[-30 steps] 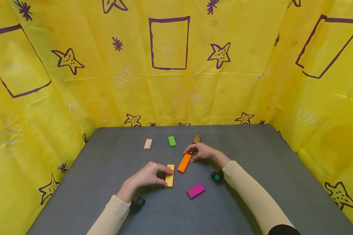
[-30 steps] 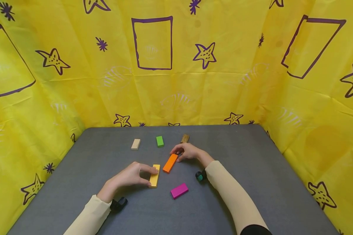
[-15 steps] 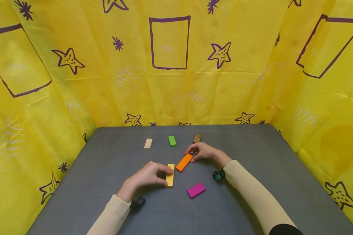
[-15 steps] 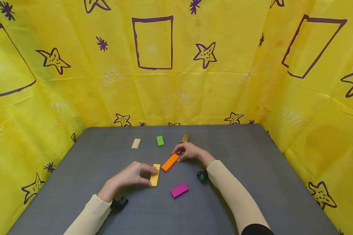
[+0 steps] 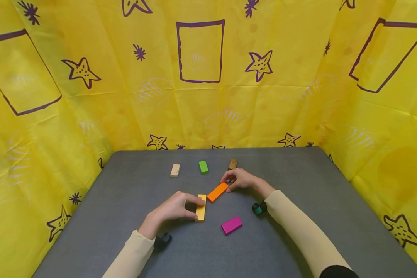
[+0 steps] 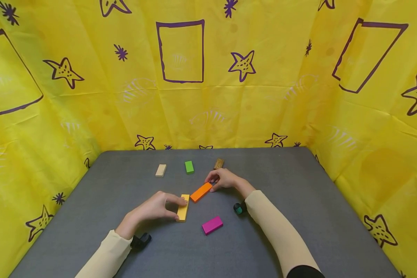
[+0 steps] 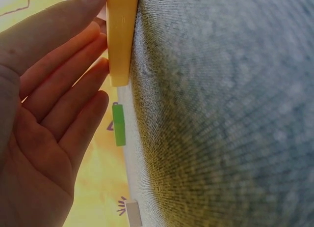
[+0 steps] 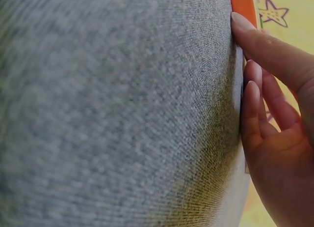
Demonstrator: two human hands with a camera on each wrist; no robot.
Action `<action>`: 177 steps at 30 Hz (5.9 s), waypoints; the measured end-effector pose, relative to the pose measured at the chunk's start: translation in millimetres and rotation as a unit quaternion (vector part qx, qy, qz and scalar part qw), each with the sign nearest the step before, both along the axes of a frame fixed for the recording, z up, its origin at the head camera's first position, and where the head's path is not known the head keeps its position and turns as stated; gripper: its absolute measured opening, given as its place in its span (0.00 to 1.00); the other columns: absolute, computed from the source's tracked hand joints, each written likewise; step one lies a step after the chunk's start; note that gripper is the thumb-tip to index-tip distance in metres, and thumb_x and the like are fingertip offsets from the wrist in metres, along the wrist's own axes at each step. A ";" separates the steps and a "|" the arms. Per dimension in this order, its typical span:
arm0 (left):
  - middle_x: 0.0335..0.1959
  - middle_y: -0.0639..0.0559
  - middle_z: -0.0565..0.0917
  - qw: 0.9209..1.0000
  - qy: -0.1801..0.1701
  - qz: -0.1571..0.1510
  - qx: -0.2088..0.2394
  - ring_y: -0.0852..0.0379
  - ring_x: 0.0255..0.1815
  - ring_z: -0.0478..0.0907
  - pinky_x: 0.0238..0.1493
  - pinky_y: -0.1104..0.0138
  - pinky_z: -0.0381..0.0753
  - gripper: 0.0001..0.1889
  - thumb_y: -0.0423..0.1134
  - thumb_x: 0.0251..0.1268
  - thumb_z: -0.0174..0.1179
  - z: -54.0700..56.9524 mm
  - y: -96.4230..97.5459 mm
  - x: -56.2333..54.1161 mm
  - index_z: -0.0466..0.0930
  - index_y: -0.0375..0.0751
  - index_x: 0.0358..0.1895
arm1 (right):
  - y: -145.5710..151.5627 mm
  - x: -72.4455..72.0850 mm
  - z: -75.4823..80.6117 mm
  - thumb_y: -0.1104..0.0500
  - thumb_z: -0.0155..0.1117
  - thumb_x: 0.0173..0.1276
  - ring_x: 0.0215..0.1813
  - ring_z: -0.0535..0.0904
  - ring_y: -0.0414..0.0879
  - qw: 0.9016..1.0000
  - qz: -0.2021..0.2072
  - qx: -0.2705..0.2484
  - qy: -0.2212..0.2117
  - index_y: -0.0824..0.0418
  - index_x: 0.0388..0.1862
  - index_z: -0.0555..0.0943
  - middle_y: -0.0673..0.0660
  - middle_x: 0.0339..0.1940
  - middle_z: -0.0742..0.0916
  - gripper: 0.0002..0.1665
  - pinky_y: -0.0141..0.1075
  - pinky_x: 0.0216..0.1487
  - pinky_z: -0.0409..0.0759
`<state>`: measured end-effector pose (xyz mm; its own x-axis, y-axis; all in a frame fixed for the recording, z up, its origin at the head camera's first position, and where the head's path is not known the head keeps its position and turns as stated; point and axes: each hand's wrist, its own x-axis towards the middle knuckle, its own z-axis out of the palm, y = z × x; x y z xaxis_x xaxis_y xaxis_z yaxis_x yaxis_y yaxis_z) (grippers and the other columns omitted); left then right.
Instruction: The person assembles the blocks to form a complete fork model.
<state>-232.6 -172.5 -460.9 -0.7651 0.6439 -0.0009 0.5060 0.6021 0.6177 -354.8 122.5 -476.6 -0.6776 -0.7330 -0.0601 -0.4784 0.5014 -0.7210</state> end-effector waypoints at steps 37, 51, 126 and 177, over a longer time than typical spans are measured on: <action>0.51 0.66 0.83 1.000 0.006 -0.003 -0.001 0.63 0.56 0.78 0.59 0.61 0.76 0.26 0.46 0.48 0.73 -1.3 -1.3 -0.3 0.82 0.54 0.55 | 15.3 12.4 0.5 0.54 0.78 0.49 0.40 0.82 0.40 0.997 -0.071 -0.021 -0.005 0.55 0.41 0.84 0.49 0.37 0.87 0.19 0.33 0.46 0.82; 0.51 0.67 0.82 1.000 0.011 -0.012 0.001 0.65 0.56 0.77 0.59 0.63 0.76 0.26 0.46 0.49 0.73 -3.1 -2.1 -2.1 0.82 0.53 0.55 | 6.0 13.6 4.2 0.52 0.77 0.49 0.38 0.81 0.40 0.996 -0.093 -0.012 0.016 0.54 0.40 0.84 0.49 0.36 0.86 0.19 0.32 0.44 0.82; 0.51 0.69 0.82 1.000 -0.009 -0.004 0.003 0.65 0.57 0.76 0.62 0.60 0.74 0.26 0.47 0.48 0.73 0.5 -1.4 1.1 0.81 0.53 0.56 | -50.0 22.1 17.7 0.49 0.78 0.49 0.36 0.80 0.39 0.997 -0.070 0.008 0.030 0.54 0.37 0.81 0.47 0.33 0.85 0.20 0.30 0.41 0.81; 0.52 0.68 0.82 1.000 -0.006 -0.005 0.002 0.65 0.58 0.76 0.63 0.60 0.73 0.26 0.46 0.49 0.72 0.8 -2.9 -1.1 0.81 0.53 0.56 | -50.3 24.0 13.2 0.55 0.79 0.48 0.35 0.78 0.41 0.999 -0.040 0.032 0.019 0.56 0.37 0.79 0.49 0.32 0.83 0.20 0.30 0.40 0.80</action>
<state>-233.6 -175.4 -460.1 -0.7583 0.6518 -0.0076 0.5045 0.5942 0.6264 -330.8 72.2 -463.4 -0.7359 -0.6726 -0.0784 -0.4622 0.5835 -0.6677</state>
